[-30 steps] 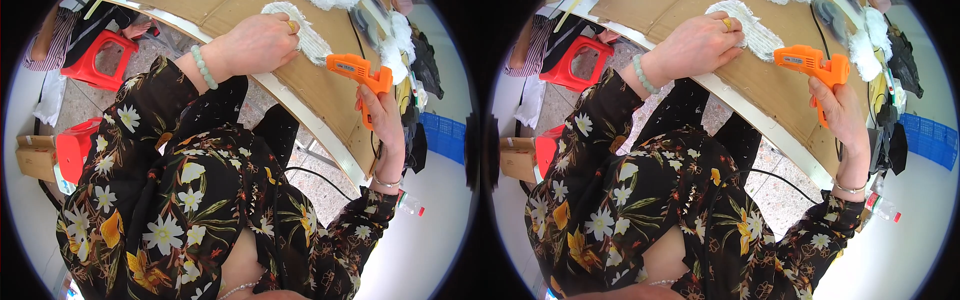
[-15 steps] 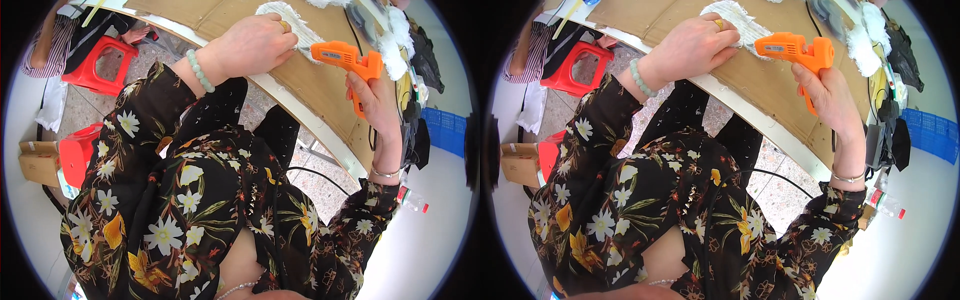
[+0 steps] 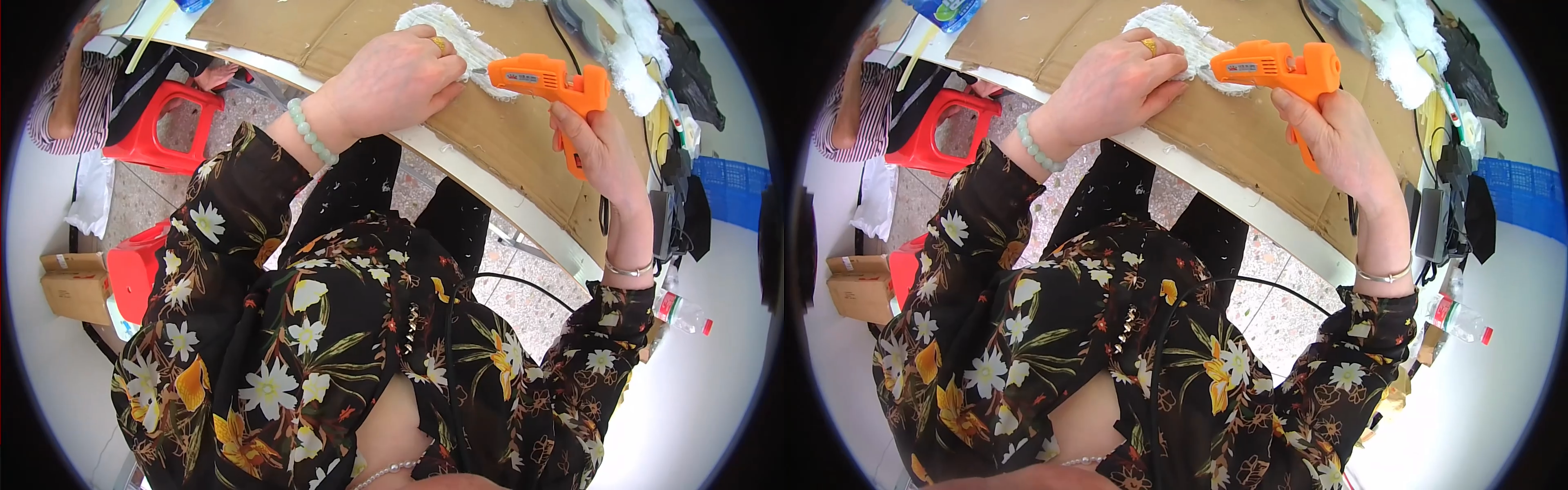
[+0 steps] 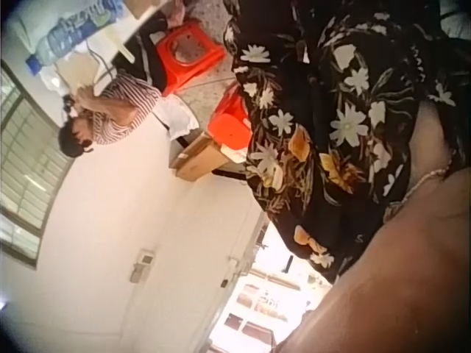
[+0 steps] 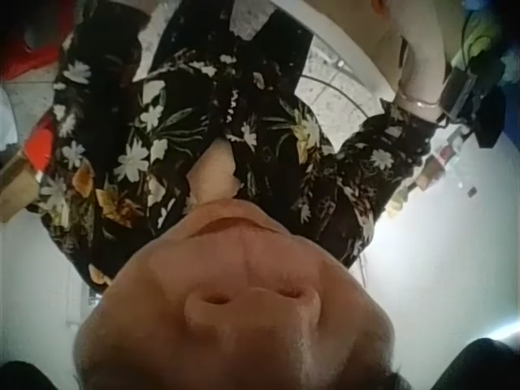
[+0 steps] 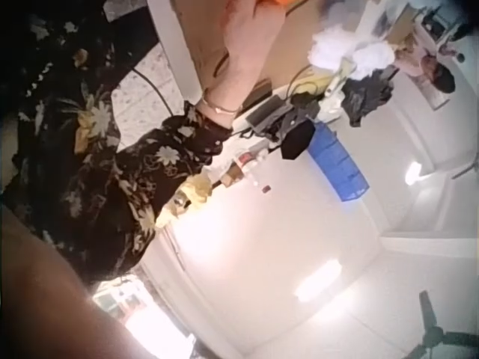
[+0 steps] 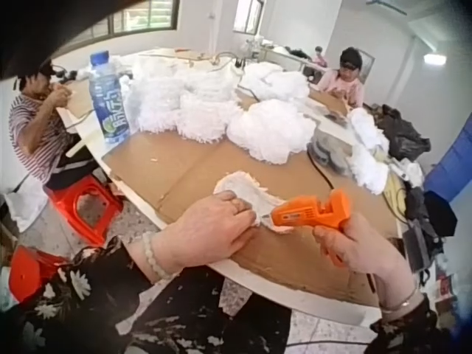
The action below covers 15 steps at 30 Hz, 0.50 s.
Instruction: Applying hot glue to white decorative fabric elements to attach them to a base.
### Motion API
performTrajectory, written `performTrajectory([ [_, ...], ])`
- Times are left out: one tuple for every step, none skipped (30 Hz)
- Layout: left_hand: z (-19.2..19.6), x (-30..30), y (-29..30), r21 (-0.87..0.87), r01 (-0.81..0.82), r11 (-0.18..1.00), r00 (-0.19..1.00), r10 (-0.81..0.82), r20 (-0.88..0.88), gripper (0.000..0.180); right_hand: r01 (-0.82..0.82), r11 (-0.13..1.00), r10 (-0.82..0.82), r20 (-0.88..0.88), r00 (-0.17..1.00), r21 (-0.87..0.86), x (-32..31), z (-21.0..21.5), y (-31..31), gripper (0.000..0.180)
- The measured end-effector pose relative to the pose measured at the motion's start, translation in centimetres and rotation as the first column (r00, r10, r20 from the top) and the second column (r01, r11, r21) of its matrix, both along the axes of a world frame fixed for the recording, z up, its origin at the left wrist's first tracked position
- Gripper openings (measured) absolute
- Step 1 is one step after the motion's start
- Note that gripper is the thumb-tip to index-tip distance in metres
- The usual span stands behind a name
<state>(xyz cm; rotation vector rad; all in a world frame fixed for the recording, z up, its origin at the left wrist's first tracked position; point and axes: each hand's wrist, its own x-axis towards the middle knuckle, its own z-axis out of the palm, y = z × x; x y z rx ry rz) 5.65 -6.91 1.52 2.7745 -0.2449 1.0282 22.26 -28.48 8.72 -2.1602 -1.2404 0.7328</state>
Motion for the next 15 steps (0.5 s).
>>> performTrajectory([
  [0.2, -0.1, 0.1, 0.003, 0.003, 1.000, 1.000, -0.003, 0.002, 0.016, -0.005, 1.000, 0.005, 0.009, 1.000, -0.003, -0.2, 0.2, 0.3, 0.030],
  [0.3, -0.3, 0.2, 0.001, -0.004, 1.000, 1.000, 0.004, 0.005, 0.016, -0.012, 1.000, 0.012, 0.018, 1.000, -0.005, -0.4, 0.4, 0.5, 0.030],
  [0.0, 0.0, 0.2, -0.002, -0.002, 1.000, 1.000, 0.002, 0.005, 0.016, 0.000, 1.000, 0.000, 0.015, 1.000, -0.004, -0.3, 0.2, 0.4, 0.030],
  [-0.2, 0.2, 0.1, -0.001, 0.010, 1.000, 1.000, -0.010, 0.003, 0.016, -0.008, 1.000, 0.008, 0.013, 1.000, 0.000, -0.1, 0.0, 0.3, 0.031],
  [-0.4, 0.5, 0.0, -0.004, 0.009, 1.000, 1.000, -0.009, -0.011, 0.015, -0.015, 1.000, 0.015, 0.012, 1.000, 0.004, 0.0, -0.1, 0.1, 0.031],
  [-0.3, 0.3, 0.0, -0.002, -0.004, 1.000, 1.000, 0.004, -0.027, 0.015, -0.016, 1.000, 0.016, 0.011, 1.000, 0.008, 0.0, -0.1, 0.0, 0.031],
  [-0.3, 0.2, -0.1, 0.002, -0.003, 1.000, 1.000, 0.003, -0.028, 0.015, 0.004, 0.999, -0.003, 0.028, 1.000, -0.042, 0.0, 0.0, -0.2, 0.031],
  [-0.3, 0.1, -0.1, -0.011, 0.003, 1.000, 1.000, -0.003, -0.025, 0.015, 0.027, 0.995, -0.022, 0.047, 0.999, -0.093, 0.0, 0.0, -0.4, 0.031],
  [-0.3, 0.1, -0.1, -0.023, 0.010, 1.000, 1.000, -0.011, -0.021, 0.014, 0.030, 0.995, -0.026, 0.048, 0.999, -0.090, -0.2, 0.1, -0.5, 0.031],
  [-0.3, 0.1, -0.1, -0.021, 0.015, 1.000, 1.000, -0.015, -0.020, 0.014, 0.013, 0.998, -0.010, 0.046, 0.999, -0.059, -0.4, 0.2, -0.5, 0.031],
  [0.1, -0.1, -0.2, -0.017, 0.012, 1.000, 1.000, -0.012, -0.020, 0.014, -0.012, 1.000, 0.013, 0.042, 0.999, -0.021, -0.7, 0.5, -0.4, 0.032],
  [0.1, -0.2, -0.2, -0.021, 0.014, 1.000, 1.000, -0.014, -0.018, 0.014, -0.009, 1.000, 0.010, 0.043, 0.999, -0.020, -0.6, 0.6, -0.6, 0.032],
  [0.0, -0.2, -0.2, -0.019, 0.017, 1.000, 1.000, -0.018, -0.017, 0.014, 0.012, 0.998, -0.010, 0.044, 0.999, -0.054, -0.4, 0.7, -0.8, 0.032],
  [0.0, -0.2, -0.2, -0.021, 0.017, 1.000, 1.000, -0.017, -0.021, 0.014, 0.033, 0.996, -0.029, 0.046, 0.999, -0.088, -0.2, 0.8, -1.1, 0.031],
  [-0.1, -0.2, -0.2, -0.023, 0.010, 1.000, 1.000, -0.010, -0.026, 0.014, 0.031, 0.996, -0.027, 0.047, 0.999, -0.086, -0.1, 0.9, -1.4, 0.031],
])
